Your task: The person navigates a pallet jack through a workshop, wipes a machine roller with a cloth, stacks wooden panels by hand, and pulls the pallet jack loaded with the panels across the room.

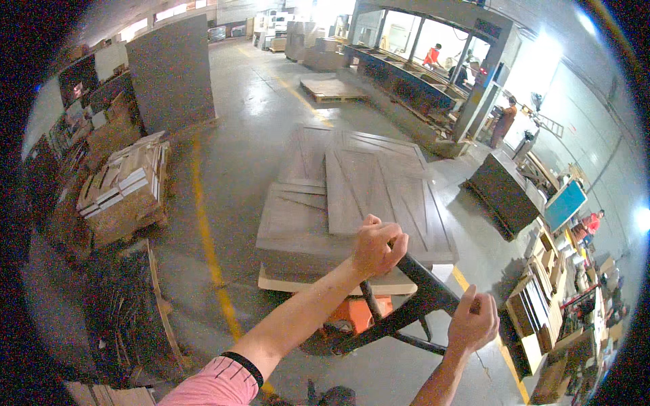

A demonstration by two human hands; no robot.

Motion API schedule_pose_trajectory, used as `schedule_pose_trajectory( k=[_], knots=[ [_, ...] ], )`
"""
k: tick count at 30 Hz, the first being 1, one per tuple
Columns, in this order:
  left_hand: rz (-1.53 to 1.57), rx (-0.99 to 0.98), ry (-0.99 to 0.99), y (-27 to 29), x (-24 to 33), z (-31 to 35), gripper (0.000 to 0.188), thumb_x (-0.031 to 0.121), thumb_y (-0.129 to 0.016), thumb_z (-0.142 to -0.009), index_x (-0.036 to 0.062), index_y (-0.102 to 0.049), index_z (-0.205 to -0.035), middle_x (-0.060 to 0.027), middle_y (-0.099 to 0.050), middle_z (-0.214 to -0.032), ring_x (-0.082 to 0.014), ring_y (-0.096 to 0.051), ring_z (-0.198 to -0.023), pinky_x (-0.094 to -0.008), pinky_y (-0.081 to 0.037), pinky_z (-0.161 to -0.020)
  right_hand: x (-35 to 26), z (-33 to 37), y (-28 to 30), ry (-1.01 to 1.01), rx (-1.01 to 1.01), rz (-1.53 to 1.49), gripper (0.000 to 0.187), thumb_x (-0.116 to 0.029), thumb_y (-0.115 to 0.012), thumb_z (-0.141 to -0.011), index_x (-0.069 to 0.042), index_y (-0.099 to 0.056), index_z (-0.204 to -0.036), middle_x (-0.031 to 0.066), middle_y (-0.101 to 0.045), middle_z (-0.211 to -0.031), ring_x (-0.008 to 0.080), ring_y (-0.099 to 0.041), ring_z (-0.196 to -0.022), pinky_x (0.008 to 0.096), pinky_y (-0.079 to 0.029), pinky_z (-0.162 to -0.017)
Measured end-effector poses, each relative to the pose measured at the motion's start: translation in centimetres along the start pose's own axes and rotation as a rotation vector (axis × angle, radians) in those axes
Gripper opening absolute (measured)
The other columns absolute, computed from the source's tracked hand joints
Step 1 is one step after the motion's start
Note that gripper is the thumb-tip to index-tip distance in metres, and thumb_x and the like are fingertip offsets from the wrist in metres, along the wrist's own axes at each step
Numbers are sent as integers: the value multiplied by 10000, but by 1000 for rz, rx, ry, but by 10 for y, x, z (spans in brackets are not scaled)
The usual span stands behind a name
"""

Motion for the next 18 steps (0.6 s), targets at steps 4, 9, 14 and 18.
schedule_pose_trajectory(
  k=[4,9,14,18],
  knots=[
    [-5,-54,20,-33,-11,-15,278,259,-586,-844,114,-524,-615,-58,-579,-581,-282,-549,-513,-386,-399,-642,27,-27,-33,-50,-71,-12,375,-361,-619,-881,-55,-585,-668,99,-568,-638,284,-568,-600,402,-427,-588],
    [-76,-51,48,-75,-24,-33,265,199,-557,-840,102,-521,-595,-72,-581,-584,-296,-565,-547,-411,-388,-644,56,-64,-75,-83,-173,-6,384,-418,-604,-876,-67,-653,-727,108,-613,-677,315,-603,-653,417,-452,-630],
    [-173,-48,77,-120,-53,-51,351,316,-533,-878,106,-554,-598,-78,-600,-595,-317,-592,-580,-424,-428,-697,84,-106,-131,-140,-374,10,430,-482,-567,-860,-78,-713,-843,140,-696,-830,345,-664,-813,437,-491,-747],
    [-205,-55,122,-154,-71,-72,365,325,-508,-898,110,-575,-611,-77,-622,-618,-317,-609,-601,-427,-436,-716,95,-140,-167,-139,-402,-50,432,-489,-563,-862,-87,-720,-873,139,-691,-832,345,-657,-844,431,-488,-768]
  ],
)
Point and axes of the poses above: each hand's wrist, its own z-axis away from the middle knuckle, its own y-axis out of the back of the hand, x = y × z, the point moved 10 cm from there along -z, towards the middle knuckle
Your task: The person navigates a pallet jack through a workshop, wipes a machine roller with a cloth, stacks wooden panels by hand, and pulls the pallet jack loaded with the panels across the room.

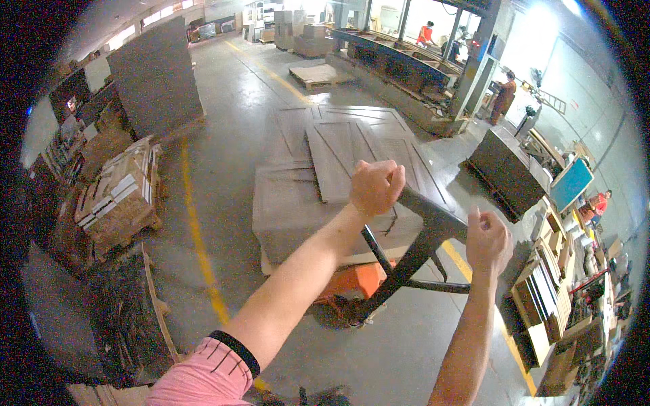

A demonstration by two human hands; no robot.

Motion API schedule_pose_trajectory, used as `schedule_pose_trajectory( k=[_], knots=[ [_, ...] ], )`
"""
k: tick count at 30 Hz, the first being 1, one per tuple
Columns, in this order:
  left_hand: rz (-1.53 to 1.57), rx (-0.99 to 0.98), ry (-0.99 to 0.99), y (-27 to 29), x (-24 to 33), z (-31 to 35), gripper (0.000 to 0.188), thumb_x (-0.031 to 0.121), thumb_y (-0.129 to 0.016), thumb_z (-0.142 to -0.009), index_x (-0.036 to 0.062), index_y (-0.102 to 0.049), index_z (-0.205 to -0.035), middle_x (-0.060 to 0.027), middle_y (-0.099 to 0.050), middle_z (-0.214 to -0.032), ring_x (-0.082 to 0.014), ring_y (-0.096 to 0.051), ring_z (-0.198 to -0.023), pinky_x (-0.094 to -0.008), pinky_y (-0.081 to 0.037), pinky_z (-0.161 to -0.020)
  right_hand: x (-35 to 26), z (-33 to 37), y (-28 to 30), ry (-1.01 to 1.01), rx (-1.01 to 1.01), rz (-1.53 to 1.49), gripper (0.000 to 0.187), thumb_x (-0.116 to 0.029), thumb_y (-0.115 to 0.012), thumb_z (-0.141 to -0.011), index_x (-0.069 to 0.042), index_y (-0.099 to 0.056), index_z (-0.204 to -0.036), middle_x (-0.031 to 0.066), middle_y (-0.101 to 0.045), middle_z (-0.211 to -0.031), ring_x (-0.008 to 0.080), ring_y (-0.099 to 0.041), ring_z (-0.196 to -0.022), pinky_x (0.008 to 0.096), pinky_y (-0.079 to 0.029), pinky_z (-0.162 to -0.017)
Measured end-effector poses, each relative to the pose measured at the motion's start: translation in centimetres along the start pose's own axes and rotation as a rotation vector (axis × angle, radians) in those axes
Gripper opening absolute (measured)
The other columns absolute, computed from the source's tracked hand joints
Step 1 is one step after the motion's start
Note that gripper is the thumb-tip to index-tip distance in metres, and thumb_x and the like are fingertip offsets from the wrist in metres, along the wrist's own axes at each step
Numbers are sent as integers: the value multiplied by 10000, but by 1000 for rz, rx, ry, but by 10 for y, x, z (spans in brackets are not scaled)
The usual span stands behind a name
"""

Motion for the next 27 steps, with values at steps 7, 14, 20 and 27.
schedule_pose_trajectory(
  k=[7,14,20,27],
  knots=[
    [-123,79,61,-61,-29,-39,393,349,-504,-915,103,-589,-620,-85,-627,-611,-336,-623,-620,-478,-458,-704,6,-86,-47,88,-112,-58,481,-540,-549,-856,-93,-721,-894,137,-692,-846,345,-658,-855,427,-495,-773],
    [-152,154,150,-116,-54,-80,433,402,-504,-923,93,-617,-641,-118,-632,-607,-358,-645,-648,-467,-491,-675,18,-182,-101,193,-190,-44,527,-573,-524,-854,-99,-738,-941,193,-694,-934,384,-654,-927,446,-502,-821],
    [-151,220,152,-172,-93,-122,462,426,-505,-904,86,-627,-616,-133,-631,-602,-370,-637,-641,-469,-500,-669,18,-259,-144,275,-208,-99,579,-619,-508,-854,-117,-733,-1034,220,-685,-1018,398,-634,-1021,456,-481,-894],
    [-155,253,170,-233,-137,-177,482,468,-498,-898,96,-608,-614,-141,-630,-601,-365,-639,-637,-470,-501,-660,8,-356,-200,460,-184,-214,639,-626,-497,-865,-43,-725,-991,238,-682,-861,370,-673,-890,437,-491,-821]
  ],
)
Point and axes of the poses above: each hand's wrist, its own z-axis away from the middle knuckle, its own y-axis out of the back of the hand, x = y × z, the point moved 10 cm from there along -z, towards the middle knuckle
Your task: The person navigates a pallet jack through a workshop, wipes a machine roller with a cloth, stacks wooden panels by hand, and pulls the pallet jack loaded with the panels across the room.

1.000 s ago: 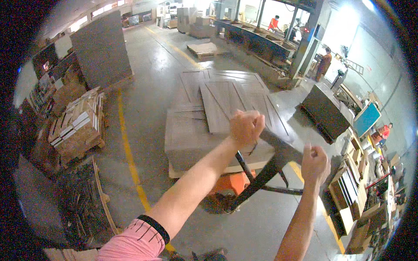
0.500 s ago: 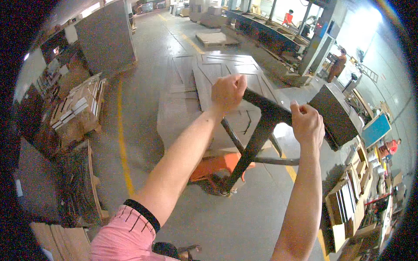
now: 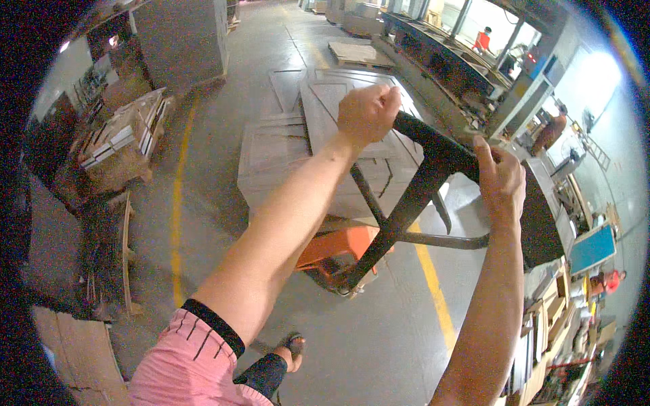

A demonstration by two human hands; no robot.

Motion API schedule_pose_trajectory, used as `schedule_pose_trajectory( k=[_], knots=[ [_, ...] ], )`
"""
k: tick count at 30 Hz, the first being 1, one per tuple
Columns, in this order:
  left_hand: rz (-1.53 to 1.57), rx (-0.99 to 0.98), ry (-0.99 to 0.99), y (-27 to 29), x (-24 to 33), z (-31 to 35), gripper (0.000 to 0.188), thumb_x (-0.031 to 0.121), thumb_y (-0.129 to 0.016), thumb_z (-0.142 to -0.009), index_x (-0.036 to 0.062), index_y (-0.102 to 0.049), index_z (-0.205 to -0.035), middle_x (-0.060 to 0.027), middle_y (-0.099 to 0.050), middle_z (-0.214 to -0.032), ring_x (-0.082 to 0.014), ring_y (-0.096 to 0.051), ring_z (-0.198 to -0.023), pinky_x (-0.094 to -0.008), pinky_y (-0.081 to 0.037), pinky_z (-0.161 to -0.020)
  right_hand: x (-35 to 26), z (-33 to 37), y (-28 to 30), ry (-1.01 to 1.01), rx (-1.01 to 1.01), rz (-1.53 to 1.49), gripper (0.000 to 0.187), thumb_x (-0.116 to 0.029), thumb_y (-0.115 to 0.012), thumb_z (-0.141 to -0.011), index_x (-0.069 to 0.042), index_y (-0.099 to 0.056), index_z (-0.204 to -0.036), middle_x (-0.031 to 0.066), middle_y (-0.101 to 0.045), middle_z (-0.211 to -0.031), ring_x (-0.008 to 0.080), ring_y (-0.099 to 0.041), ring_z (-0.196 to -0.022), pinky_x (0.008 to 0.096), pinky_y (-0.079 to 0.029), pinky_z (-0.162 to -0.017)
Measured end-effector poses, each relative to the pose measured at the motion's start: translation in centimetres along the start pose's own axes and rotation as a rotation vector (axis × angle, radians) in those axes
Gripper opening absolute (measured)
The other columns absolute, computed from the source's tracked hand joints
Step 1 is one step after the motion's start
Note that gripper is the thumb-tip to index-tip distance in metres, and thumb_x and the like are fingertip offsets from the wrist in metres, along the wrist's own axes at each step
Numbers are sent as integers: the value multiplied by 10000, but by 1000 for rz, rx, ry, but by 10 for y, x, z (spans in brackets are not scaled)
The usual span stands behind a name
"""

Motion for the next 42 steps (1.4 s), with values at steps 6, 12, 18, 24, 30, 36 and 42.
schedule_pose_trajectory(
  k=[6,12,18,24,30,36,42],
  knots=[
    [-112,-56,44,-63,-23,-39,481,483,-476,-909,119,-590,-617,-112,-637,-603,-335,-642,-630,-463,-486,-699,35,-77,-28,236,112,-138,499,-486,-590,-884,1,-697,-871,188,-632,-674,283,-642,-650,389,-481,-655],
    [-138,-120,103,-134,-48,-70,459,447,-478,-925,106,-587,-640,-117,-625,-593,-336,-638,-623,-462,-494,-634,100,-143,-59,63,210,83,430,-396,-576,-900,8,-654,-775,183,-588,-632,290,-589,-588,415,-455,-612],
    [-92,-74,84,-184,-46,-85,361,395,-539,-913,115,-604,-695,-121,-638,-643,-344,-644,-643,-493,-482,-624,161,-251,-109,312,164,-282,385,-327,-566,-904,30,-566,-761,83,-457,-584,124,-398,-564,313,-354,-528],
    [-292,134,-62,-196,-36,-114,323,337,-609,-890,114,-560,-661,-101,-589,-566,-329,-602,-522,-441,-446,-498,146,-333,-154,349,140,-507,255,-235,-590,-886,8,-631,-822,55,-546,-625,110,-458,-589,307,-419,-581],
    [-501,222,62,-223,-75,-143,313,298,-599,-879,111,-550,-632,-109,-574,-547,-332,-577,-491,-437,-429,-499,132,-402,-207,446,54,-583,246,-240,-650,-829,0,-654,-774,151,-608,-624,244,-596,-557,348,-470,-580],
    [-585,233,153,-228,-135,-188,335,338,-550,-910,85,-580,-693,-100,-630,-639,-351,-613,-617,-442,-453,-581,92,-458,-252,481,-47,-588,336,-358,-653,-806,-28,-663,-741,159,-632,-638,361,-641,-646,403,-506,-624],
    [-682,292,86,-242,-187,-247,340,363,-541,-914,96,-609,-715,-116,-646,-688,-364,-622,-675,-448,-459,-587,62,-530,-312,542,-45,-642,362,-382,-638,-815,-26,-693,-778,178,-644,-668,360,-655,-660,400,-516,-647]
  ],
)
Point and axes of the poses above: each hand's wrist, its own z-axis away from the middle knuckle, its own y-axis out of the back of the hand, x = y × z, the point moved 10 cm from there along -z, towards the middle knuckle
